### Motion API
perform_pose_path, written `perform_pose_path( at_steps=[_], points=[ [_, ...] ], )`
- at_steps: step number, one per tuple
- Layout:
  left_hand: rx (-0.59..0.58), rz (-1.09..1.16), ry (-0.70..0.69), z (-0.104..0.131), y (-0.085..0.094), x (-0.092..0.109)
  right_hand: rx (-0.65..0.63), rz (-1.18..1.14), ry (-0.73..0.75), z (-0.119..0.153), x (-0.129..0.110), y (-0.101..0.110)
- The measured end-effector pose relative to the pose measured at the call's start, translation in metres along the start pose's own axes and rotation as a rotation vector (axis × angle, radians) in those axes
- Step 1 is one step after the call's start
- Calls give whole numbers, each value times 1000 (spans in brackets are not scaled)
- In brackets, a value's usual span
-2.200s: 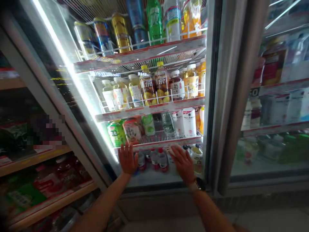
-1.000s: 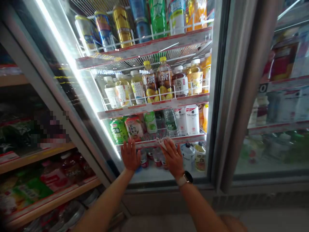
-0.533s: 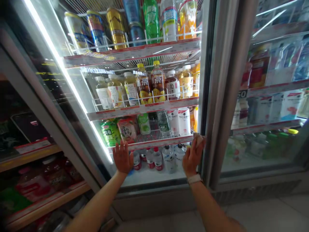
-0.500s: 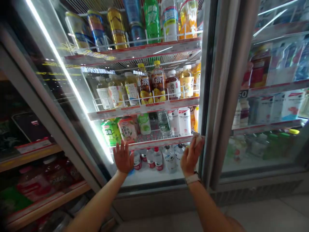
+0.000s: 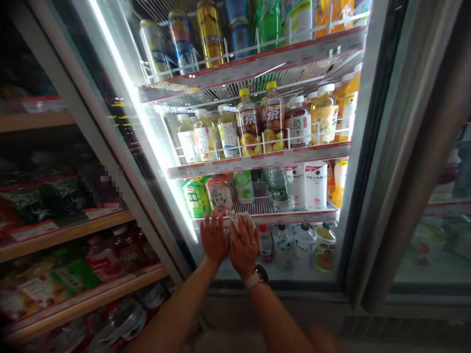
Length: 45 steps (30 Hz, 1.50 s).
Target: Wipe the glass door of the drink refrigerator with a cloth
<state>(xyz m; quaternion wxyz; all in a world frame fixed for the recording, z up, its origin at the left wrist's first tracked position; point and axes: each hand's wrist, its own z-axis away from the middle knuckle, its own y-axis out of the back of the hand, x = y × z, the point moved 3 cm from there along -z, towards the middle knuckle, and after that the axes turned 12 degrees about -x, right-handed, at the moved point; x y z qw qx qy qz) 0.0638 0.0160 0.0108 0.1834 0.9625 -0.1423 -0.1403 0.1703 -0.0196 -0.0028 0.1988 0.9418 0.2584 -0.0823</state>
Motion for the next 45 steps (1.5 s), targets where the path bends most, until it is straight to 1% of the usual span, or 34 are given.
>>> perform_pose_path(
  at_steps=[4,7,10,14,18,19,21,23,25,28,30,32,34,37,39,41,45],
  points=[
    [-14,68,19,4,-5,-3,-42,-36,100,6,-3,-5],
    [-15,140,19,5,-6,-4,-137,-28,208,14,1,-2],
    [1,117,6,4,-3,-3,-216,4,286,22,8,5],
    [-14,27,13,2,-1,-1,-276,39,328,27,19,13],
    [-30,23,-6,0,3,-2,-293,40,321,18,21,20],
    [-53,34,-19,-1,7,-2,-287,34,307,15,20,21],
    [-148,81,-46,-2,20,-5,-285,17,278,6,15,22],
    [-271,157,-66,-3,39,-8,-302,-6,260,-2,5,20],
    [-352,247,-38,-4,61,-9,-293,-37,239,-8,-7,15],
    [-367,349,62,-9,88,-9,-237,-103,180,-16,-31,6],
    [-384,390,81,-13,97,-7,-223,-175,135,-22,-46,-1],
    [-431,439,77,-17,100,-7,-213,-268,119,-29,-58,-5],
    [-458,485,102,-21,98,-10,-218,-357,138,-37,-66,-5],
    [-450,490,134,-22,95,-18,-259,-441,200,-48,-67,2],
    [-452,444,118,-22,94,-19,-251,-459,249,-51,-60,11],
    [-459,393,134,-23,91,-17,-195,-430,274,-53,-48,22],
    [-445,357,249,-35,82,-4,-45,-264,194,-55,-15,46]
  ],
)
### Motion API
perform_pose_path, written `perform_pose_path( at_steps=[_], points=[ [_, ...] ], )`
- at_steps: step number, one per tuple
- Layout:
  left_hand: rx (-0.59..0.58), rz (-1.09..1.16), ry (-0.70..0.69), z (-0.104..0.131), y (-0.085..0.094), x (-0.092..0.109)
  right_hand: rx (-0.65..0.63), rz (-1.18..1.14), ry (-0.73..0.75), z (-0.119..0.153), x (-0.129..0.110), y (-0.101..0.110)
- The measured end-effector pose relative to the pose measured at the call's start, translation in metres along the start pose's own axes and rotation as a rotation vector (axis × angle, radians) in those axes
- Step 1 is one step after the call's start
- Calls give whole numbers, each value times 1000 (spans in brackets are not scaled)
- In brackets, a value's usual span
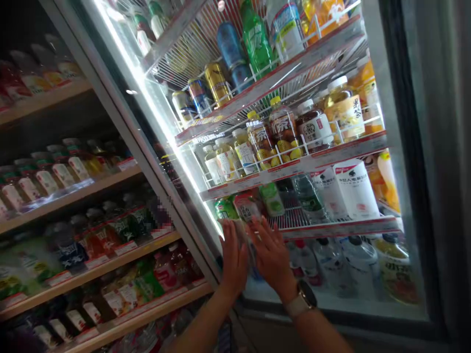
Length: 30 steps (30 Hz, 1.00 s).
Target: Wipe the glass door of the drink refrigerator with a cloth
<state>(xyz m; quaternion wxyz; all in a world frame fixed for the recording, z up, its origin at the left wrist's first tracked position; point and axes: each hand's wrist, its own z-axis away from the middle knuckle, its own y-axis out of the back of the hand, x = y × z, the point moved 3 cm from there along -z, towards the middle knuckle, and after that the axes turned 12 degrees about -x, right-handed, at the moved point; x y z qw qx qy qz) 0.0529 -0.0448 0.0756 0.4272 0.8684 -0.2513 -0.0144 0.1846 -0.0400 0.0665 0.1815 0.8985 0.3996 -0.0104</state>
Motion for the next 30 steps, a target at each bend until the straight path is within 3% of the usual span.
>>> perform_pose_path(
  at_steps=[3,7,9,12,17,22,26,30],
  points=[
    [130,-8,25,-18,-7,15,-18,155,54,-7,14,21],
    [323,-77,58,-44,-7,23,-237,344,304,-30,25,30],
    [371,-139,44,-53,-4,16,-334,407,423,-41,29,26],
    [427,-247,-19,-52,-1,-11,-394,478,550,-46,31,16],
    [424,-315,-22,-15,-17,-74,-406,589,611,-40,31,6],
    [446,-260,136,39,-48,-122,-397,623,598,-36,31,5],
    [522,-95,354,75,-79,-129,-409,638,588,-34,32,3],
    [671,92,526,85,-102,-109,-416,652,573,-33,33,1]
  ],
)
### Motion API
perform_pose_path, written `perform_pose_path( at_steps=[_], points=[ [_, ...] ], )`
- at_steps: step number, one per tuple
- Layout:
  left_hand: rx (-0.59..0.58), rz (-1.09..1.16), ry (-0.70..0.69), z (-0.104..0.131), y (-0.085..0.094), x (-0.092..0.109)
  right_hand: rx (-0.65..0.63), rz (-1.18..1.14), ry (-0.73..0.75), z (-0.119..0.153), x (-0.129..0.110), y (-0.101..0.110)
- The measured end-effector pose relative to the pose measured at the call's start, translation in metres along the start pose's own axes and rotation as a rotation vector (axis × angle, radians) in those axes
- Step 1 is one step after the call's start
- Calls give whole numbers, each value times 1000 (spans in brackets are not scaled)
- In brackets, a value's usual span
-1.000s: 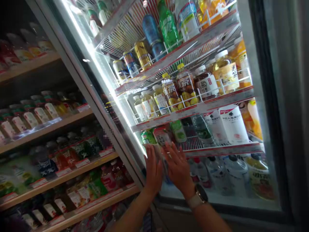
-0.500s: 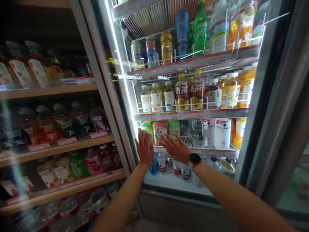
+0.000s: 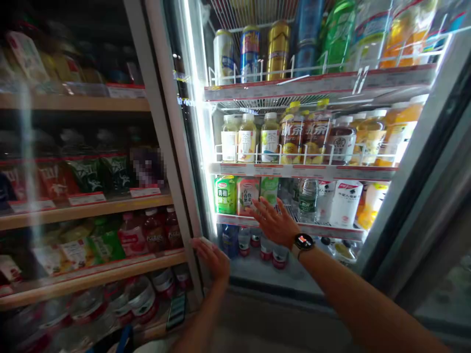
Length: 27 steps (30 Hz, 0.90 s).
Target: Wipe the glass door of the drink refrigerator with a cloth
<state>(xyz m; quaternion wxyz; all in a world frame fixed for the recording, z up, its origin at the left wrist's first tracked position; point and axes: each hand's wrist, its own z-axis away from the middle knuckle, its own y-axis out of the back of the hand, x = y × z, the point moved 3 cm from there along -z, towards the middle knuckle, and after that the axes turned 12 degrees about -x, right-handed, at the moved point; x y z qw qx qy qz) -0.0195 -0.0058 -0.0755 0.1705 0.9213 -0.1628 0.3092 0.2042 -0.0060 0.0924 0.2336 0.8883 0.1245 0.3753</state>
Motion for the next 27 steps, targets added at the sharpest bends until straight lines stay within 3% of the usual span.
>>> perform_pose_path(
  at_steps=[3,6,11,14,17,23,27],
  points=[
    [64,72,48,-3,-5,26,3,23,-5,-1,0,0],
    [40,152,-43,-23,-5,64,-5,36,-7,-2,0,0],
    [-164,225,-403,-65,0,135,4,33,-3,-3,0,2],
    [-273,158,-599,-86,5,163,13,33,2,-3,1,2],
    [-287,-6,-710,-106,14,168,2,34,-6,-3,1,1],
    [-280,-83,-1013,-133,21,147,-23,-18,-3,-4,3,2],
    [-221,-83,-984,-125,12,140,4,-6,3,-4,4,4]
  ],
)
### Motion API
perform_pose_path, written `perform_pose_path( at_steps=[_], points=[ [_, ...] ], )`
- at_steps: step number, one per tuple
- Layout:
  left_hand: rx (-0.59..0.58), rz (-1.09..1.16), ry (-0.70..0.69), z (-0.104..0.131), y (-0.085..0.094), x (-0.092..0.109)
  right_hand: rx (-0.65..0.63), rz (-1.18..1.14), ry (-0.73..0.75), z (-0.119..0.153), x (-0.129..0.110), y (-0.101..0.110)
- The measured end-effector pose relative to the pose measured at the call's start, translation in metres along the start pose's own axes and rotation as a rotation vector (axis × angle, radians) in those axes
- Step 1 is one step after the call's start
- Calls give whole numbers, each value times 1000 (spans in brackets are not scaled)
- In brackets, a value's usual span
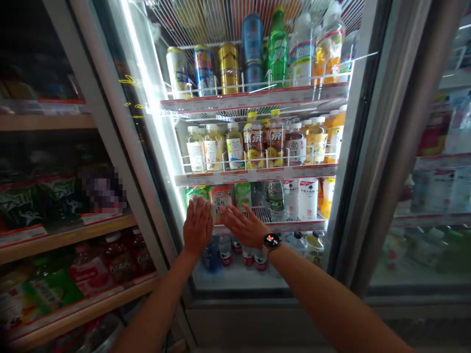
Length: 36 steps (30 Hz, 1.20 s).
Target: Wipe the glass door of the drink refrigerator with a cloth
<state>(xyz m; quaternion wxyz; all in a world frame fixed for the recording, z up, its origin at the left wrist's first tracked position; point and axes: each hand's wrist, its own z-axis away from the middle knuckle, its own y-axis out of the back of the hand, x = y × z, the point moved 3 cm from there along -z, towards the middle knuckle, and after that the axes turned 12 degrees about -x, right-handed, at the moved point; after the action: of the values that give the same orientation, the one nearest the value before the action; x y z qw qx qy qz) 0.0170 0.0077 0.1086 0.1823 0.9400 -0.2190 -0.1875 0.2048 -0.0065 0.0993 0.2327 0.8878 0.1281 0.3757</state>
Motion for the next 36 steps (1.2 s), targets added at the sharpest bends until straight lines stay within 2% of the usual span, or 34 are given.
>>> perform_pose_path(
  at_steps=[4,9,12,22,26,31,36],
  points=[
    [55,-17,101,18,-12,14,11,-16,-2,0,0,-2],
    [41,-16,92,46,-26,25,-1,-38,-9,1,0,-5],
    [21,-17,109,55,-29,28,0,-50,-2,1,0,-4],
    [-104,-83,110,53,-18,26,2,23,-6,-1,0,0],
    [-169,73,108,51,-16,29,-7,47,-8,0,-1,-1],
    [-180,315,124,48,-11,30,-29,31,-6,3,-1,-5],
    [-211,291,132,52,-8,21,-36,-22,-21,6,1,-7]
  ],
)
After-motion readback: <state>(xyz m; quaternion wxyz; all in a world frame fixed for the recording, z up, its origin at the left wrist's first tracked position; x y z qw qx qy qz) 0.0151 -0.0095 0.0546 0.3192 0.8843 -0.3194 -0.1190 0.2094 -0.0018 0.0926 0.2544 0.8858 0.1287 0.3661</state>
